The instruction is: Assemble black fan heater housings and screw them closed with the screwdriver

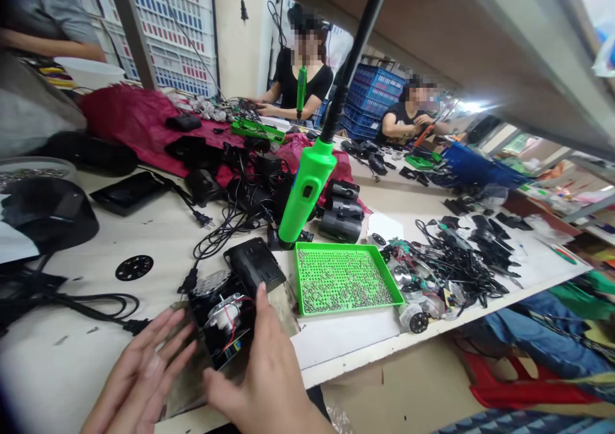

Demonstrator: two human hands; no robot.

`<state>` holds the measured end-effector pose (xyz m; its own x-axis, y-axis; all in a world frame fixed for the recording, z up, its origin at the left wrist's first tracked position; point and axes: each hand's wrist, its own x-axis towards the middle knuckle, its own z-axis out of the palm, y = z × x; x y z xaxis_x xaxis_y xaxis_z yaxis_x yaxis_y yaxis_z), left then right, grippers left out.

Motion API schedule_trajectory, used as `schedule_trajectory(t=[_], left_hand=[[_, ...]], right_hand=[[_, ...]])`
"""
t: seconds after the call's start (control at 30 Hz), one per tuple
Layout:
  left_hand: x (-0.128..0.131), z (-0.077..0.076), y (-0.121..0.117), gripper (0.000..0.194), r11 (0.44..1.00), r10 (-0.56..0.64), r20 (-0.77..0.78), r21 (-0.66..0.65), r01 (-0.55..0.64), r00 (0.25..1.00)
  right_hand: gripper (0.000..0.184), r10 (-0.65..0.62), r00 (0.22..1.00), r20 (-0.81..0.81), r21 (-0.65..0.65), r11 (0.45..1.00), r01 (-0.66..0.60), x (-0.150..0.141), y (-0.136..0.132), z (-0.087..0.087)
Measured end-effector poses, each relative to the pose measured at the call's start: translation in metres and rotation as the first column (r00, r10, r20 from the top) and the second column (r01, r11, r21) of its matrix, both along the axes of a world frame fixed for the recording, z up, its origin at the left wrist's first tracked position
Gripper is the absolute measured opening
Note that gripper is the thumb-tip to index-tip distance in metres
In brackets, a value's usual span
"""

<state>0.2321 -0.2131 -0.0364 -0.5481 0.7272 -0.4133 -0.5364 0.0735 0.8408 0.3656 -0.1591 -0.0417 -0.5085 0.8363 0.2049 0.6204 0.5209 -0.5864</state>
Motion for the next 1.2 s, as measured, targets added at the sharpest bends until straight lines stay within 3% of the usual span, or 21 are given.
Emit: schedule_trajectory(t=[0.1,0.17,0.23,0.33,0.43,0.5,0.6,0.8,1.0,1.2], left_hand=[[-0.004,-0.015,0.007,0.07,0.996,-0.039,0.266,0.085,0.016,0.963],[-0.008,-0.025,0.01,0.073,0.986,-0.164,0.502,0.071,0.148,0.849],[-0.013,-0.034,0.012,0.068,0.97,-0.221,0.627,0.06,0.237,0.747],[-0.017,-0.038,0.014,0.055,0.989,-0.137,0.651,0.044,0.143,0.747],[-0.015,-0.026,0.019,0.049,0.998,0.022,0.677,-0.052,0.019,0.736],[-0.012,-0.013,0.022,0.047,0.994,0.096,0.685,-0.11,-0.029,0.722],[-0.008,0.0,0.023,0.046,0.992,0.104,0.694,-0.122,-0.027,0.712],[-0.009,0.003,0.022,0.046,0.995,0.076,0.709,-0.105,-0.001,0.701],[-0.006,0.001,0.025,0.045,0.996,0.047,0.658,-0.084,0.012,0.751],[-0.006,-0.019,0.017,0.052,0.994,-0.099,0.653,0.092,0.051,0.751]], right_hand=[[0.122,0.027,0.998,-0.06,0.042,0.999,-0.024,0.004,-0.002,0.003],[0.127,0.091,0.995,-0.045,0.077,0.993,-0.087,0.004,-0.002,0.008],[0.127,0.163,0.987,-0.001,0.106,0.981,-0.162,0.005,0.001,0.018],[0.092,0.098,0.993,0.065,0.13,0.986,-0.105,0.006,0.014,0.035],[0.054,-0.066,0.983,0.169,0.178,0.983,0.035,0.004,0.038,0.042],[0.056,-0.102,0.961,0.258,0.191,0.98,0.053,0.0,0.054,0.04],[0.073,-0.098,0.918,0.383,0.137,0.989,0.048,-0.009,0.069,0.033],[0.084,-0.073,0.884,0.462,0.036,0.997,0.063,-0.014,0.072,0.031],[0.076,-0.059,0.937,0.345,-0.011,0.998,0.067,-0.007,0.076,0.028],[0.07,-0.132,0.99,0.047,-0.087,0.987,0.136,0.012,0.069,0.024]])
